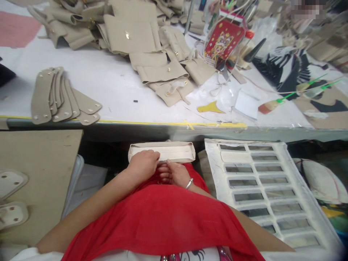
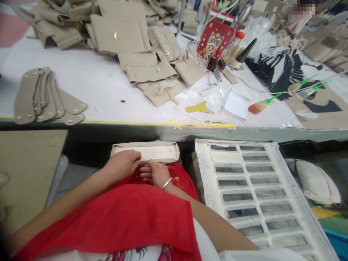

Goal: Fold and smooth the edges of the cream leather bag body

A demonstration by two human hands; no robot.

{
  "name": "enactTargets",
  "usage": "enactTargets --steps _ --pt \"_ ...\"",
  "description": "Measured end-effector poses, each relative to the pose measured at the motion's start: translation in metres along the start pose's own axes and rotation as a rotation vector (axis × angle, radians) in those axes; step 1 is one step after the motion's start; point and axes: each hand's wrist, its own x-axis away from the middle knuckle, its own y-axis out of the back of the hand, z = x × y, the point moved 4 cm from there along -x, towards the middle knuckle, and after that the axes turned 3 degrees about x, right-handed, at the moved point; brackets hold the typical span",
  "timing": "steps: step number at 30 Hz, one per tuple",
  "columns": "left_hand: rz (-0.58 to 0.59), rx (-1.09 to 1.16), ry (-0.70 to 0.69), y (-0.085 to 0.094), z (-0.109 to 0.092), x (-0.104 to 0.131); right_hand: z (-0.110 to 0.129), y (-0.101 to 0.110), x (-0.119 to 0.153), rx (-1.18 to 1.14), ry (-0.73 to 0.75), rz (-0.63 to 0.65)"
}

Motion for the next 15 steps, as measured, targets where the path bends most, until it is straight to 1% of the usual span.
enactTargets --steps 3,6,9,12,15 --pt "0.001 0.011 -0.007 0.000 0.004 0.002 -0.002 -0.008 0.001 -0.004 -0.050 -0.015" --pt "-0.031 -0.045 -0.020 0.002 0.008 0.006 -0.002 -0.018 0.001 0.019 -0.060 -0.010" --pt "-0.035 -0.062 -0.022 0.003 0.014 0.011 -0.004 -0.027 -0.001 0.043 -0.063 -0.005" --pt "-0.028 -0.045 -0.029 0.003 0.021 0.014 -0.008 -0.033 -0.006 0.073 -0.060 0.016" --pt "-0.038 -0.026 -0.026 0.003 0.028 0.017 -0.015 -0.037 -0.014 0.097 -0.045 0.086"
